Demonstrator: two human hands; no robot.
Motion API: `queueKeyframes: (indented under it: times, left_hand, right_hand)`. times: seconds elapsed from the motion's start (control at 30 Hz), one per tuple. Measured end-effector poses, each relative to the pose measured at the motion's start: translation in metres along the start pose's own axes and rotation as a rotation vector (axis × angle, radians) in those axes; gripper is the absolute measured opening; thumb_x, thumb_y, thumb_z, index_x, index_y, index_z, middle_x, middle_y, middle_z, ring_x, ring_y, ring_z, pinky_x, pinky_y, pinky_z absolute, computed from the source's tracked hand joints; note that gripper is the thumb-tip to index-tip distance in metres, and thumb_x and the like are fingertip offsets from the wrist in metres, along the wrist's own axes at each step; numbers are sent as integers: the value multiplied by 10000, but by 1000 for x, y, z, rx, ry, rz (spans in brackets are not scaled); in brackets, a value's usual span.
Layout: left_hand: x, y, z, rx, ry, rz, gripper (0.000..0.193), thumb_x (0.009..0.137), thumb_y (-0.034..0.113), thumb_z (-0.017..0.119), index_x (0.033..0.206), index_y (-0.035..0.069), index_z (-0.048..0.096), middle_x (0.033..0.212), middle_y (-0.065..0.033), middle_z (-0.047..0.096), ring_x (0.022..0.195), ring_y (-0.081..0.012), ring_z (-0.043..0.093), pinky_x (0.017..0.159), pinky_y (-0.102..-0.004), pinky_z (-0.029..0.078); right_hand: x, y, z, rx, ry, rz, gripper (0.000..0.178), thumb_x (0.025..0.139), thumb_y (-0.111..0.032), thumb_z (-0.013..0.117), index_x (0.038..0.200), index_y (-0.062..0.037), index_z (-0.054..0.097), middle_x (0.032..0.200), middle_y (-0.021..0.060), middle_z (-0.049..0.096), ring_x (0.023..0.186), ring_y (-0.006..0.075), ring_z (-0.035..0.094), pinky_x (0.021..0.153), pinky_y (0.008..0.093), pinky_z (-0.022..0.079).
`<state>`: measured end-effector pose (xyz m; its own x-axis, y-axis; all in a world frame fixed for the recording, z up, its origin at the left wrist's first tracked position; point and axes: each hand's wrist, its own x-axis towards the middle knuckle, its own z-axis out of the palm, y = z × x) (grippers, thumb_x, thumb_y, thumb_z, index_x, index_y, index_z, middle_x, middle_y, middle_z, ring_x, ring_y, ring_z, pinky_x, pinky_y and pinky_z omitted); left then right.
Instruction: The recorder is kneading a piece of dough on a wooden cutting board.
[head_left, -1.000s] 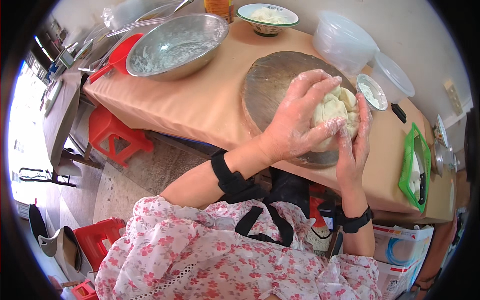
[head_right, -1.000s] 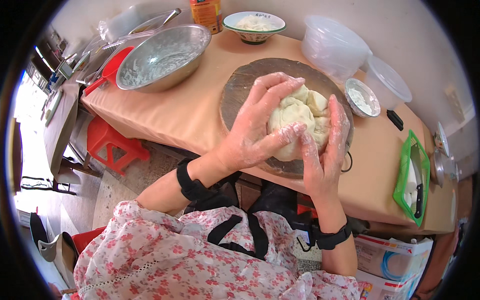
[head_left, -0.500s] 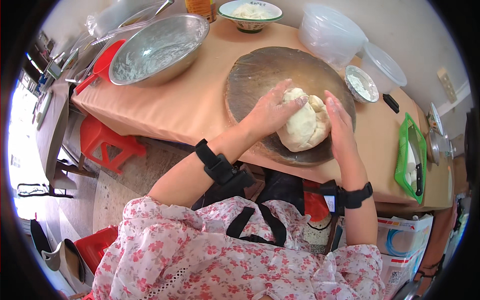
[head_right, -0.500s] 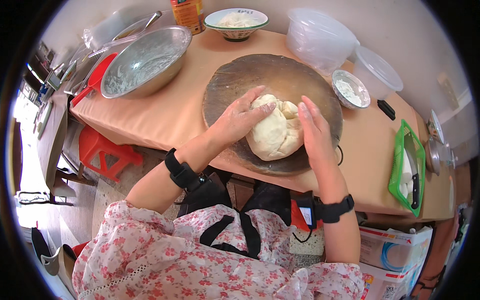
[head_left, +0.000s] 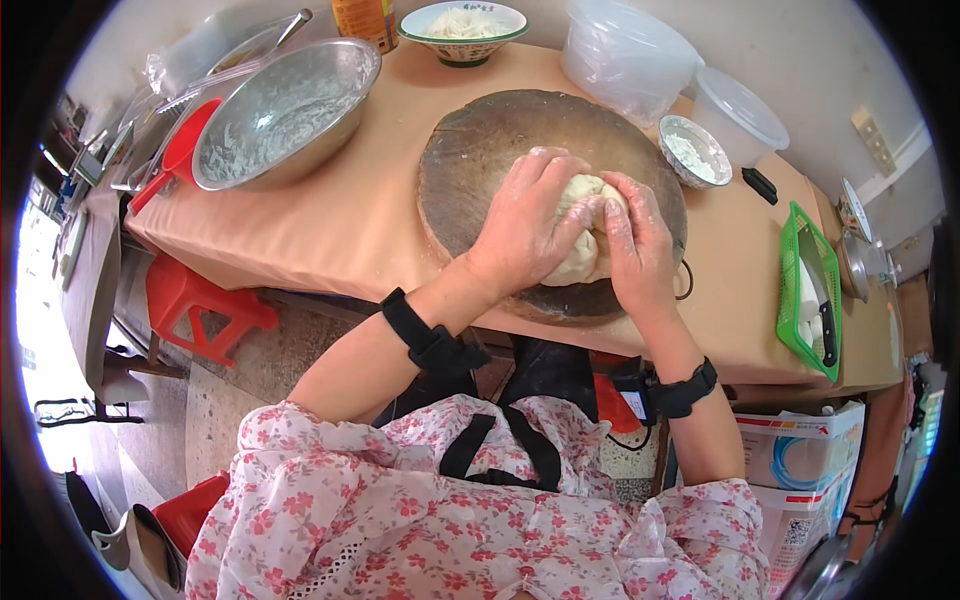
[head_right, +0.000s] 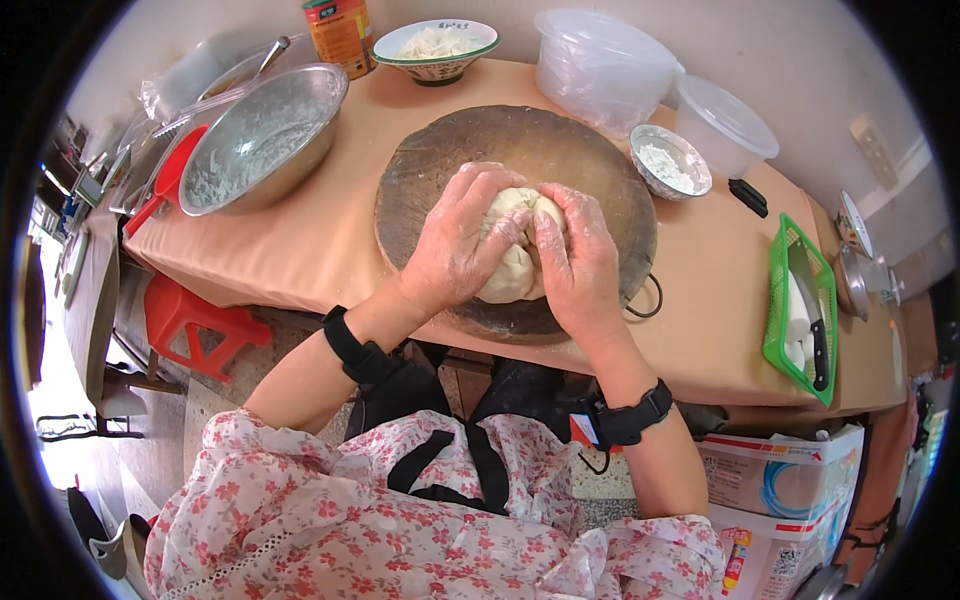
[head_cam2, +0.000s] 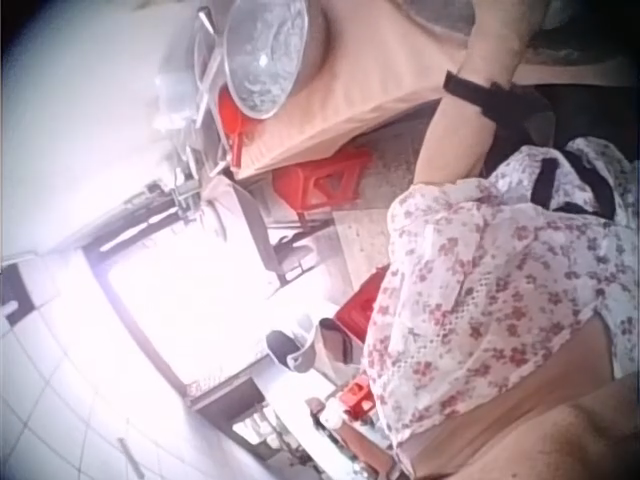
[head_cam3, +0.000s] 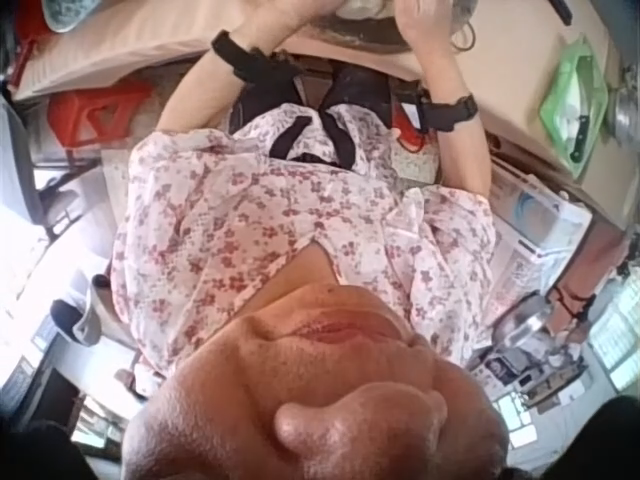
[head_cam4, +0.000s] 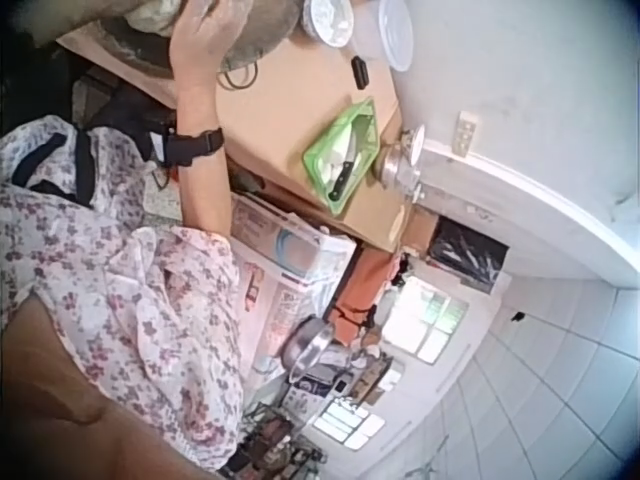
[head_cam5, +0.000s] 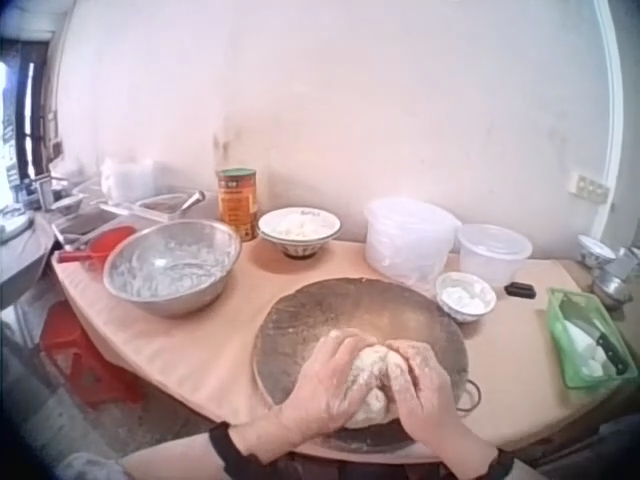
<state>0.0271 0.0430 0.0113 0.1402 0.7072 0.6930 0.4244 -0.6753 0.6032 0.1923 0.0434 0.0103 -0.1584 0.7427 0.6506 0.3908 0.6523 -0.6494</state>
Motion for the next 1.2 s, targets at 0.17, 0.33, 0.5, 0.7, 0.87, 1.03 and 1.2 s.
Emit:
queueKeyframes:
  times: [0.17,0.33,0.5,0.7,0.87,1.03,1.2]
  left_hand:
    - [-18,0,-3,108,-20,7,303,916,135,559,1195,18,532,1212,-225,519,1126,-412,507,984,-438,412]
    - [-44,13,-6,197,-2,171,374,862,54,579,1226,1,511,1296,-228,467,1217,-464,443,1036,-511,370]
    - [-60,7,-1,283,9,304,523,747,110,658,1250,56,523,1294,-204,468,1219,-448,448,991,-500,373]
    - [-25,-9,0,249,-51,98,416,819,63,611,1224,18,526,1214,-228,502,1121,-437,483,982,-493,389]
    - [7,-27,5,267,-175,-137,259,921,143,545,1159,43,530,1126,-221,534,1077,-410,500,923,-478,408]
    - [29,-37,11,312,-291,-265,283,964,224,496,1181,44,521,1128,-227,545,1087,-420,510,928,-487,412]
    - [27,-39,8,266,-299,-341,332,975,237,479,1235,31,499,1186,-245,538,1127,-422,525,957,-465,422]
  right_hand:
    - [-6,-5,-2,-149,-94,-101,269,940,-163,550,1162,-16,586,1140,176,600,998,348,599,881,417,459]
    - [-35,-17,-15,-370,-180,-248,397,903,-194,595,1275,-73,522,1325,171,503,1222,382,478,1010,509,345]
    - [-49,-10,-18,-351,-193,-321,438,888,-175,607,1300,-73,497,1365,180,465,1246,414,451,1018,510,353]
    - [-14,0,-9,-353,-251,-221,413,882,-134,603,1279,-70,507,1324,178,490,1210,408,472,990,497,380]
    - [24,27,-7,-183,-409,42,331,933,-156,549,1236,-24,514,1178,200,556,1108,401,536,944,455,420]
    - [36,49,-8,-71,-447,191,379,1001,-304,476,1297,-69,500,1275,211,535,1202,370,520,1005,413,409]
    - [27,57,0,-176,-376,191,396,996,-320,480,1314,-85,508,1279,186,550,1196,357,530,1007,406,411]
